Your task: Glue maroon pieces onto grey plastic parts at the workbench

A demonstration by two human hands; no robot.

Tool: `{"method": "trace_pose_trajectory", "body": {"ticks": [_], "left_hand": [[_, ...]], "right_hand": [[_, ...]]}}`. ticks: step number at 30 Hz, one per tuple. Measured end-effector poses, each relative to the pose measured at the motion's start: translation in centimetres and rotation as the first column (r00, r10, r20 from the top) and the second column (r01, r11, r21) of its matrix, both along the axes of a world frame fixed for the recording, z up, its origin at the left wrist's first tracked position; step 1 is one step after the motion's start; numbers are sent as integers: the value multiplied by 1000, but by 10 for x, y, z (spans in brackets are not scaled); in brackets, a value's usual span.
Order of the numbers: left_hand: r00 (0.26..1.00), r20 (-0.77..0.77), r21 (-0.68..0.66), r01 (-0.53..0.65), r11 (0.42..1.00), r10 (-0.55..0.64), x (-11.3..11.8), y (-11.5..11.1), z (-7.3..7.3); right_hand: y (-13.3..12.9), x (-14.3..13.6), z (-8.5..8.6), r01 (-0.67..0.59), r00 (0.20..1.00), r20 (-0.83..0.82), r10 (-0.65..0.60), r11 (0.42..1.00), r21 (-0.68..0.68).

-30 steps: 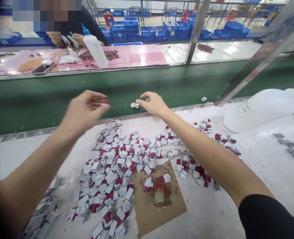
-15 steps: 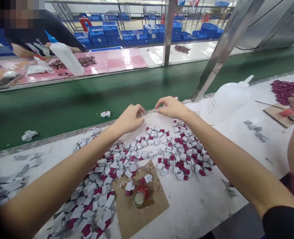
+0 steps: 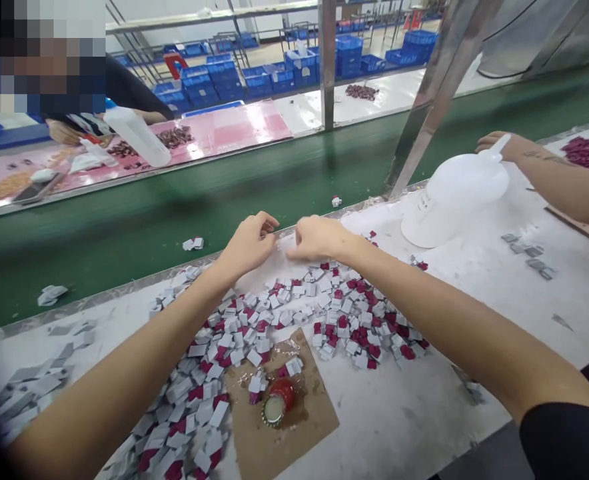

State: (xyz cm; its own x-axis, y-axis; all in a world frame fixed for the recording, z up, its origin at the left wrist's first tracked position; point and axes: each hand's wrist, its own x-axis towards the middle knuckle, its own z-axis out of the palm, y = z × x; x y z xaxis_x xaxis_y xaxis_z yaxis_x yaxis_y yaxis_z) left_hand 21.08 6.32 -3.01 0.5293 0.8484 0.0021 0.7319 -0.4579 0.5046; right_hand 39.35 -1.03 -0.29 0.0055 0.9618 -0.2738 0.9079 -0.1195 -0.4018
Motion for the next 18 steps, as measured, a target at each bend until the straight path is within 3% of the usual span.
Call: {"method": "trace_pose_trajectory", "body": {"ticks": [4,8,12,18], "left_hand": [[999,13,4,-45,999,45,11,9,1],[1000,5,-15,27,1000,-27,22,7,-4],[996,-22,0,84,996,-84,31,6,-8],[999,-51,57,5,998,-2,55,36,-10]], "right_hand": [[36,14,-1,136,991,7,-136,989,51],[54,35,-8,248,968,7,-249,965,83],[47,56,-18,366,923,70,-378,919,145],[24,68,-19,359,924,74,-375,919,163]]}}
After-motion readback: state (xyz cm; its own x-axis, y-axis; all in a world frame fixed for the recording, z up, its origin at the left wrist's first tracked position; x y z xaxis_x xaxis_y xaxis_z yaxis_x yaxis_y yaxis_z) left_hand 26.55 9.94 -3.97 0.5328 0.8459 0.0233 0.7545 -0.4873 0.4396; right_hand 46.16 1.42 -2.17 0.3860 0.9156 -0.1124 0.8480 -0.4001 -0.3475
